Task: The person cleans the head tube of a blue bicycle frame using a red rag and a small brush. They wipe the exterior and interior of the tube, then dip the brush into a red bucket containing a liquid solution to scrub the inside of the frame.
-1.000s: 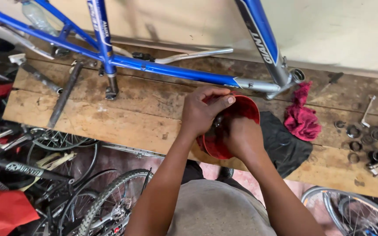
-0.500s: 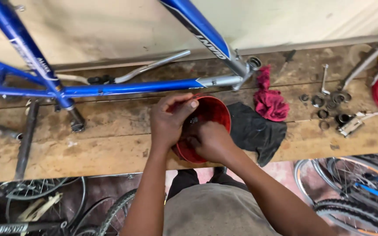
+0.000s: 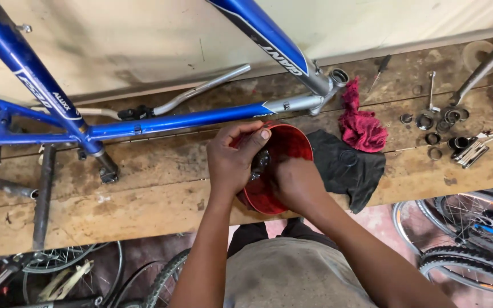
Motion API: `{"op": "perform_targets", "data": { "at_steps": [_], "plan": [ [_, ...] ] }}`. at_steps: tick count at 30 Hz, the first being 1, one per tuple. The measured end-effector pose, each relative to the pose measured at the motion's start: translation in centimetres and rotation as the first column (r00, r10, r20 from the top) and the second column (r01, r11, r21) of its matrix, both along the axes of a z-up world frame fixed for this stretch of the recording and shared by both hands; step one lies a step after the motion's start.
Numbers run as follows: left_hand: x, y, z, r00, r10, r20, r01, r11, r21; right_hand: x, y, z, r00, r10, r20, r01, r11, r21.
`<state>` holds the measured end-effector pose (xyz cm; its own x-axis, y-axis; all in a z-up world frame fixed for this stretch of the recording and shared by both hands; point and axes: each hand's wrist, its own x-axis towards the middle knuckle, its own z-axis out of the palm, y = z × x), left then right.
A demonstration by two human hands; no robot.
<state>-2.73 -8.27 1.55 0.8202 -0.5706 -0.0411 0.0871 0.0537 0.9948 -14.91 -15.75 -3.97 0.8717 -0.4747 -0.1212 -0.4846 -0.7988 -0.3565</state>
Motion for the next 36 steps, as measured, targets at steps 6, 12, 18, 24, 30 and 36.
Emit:
{"op": "perform_targets", "data": {
  "at_steps": [6,12,18,24,30,36],
  "plan": [
    [0.6,0.1,0.0,0.999,-0.03,0.02,0.029,0.998,0.048,-0.6,-0.3,1.5,0.995,-0.087,-0.054,0.086,0.996,-0.022],
    [1.1,-0.3,0.7,0.998,-0.03,-0.06,0.032,0.999,0.032,0.9,0.3,-2.2,0.997,-0.053,-0.052,0.051,0.998,-0.035],
    [2.1,-0.1,1.3,0.999,-0.033,-0.008,0.033,0.995,0.097,1.3,-0.9,5.8,0.995,-0.093,-0.031,0.087,0.985,-0.147],
    [3.1,-0.3,-0.1,0.999,-0.021,-0.04,0.027,0.987,0.156,1.8,-0.4,6.3,0.992,-0.123,-0.029,0.116,0.977,-0.178],
    [3.5,-0.4,-0.2,0.997,-0.028,-0.077,0.038,0.99,0.133,1.6,-0.6,3.7,0.984,-0.113,-0.135,0.094,0.986,-0.141],
    [4.1,-0.1,-0.4,0.992,-0.038,-0.118,0.053,0.991,0.126,1.6,-0.7,5.6,0.968,-0.205,-0.142,0.187,0.974,-0.129]
  ]
}}
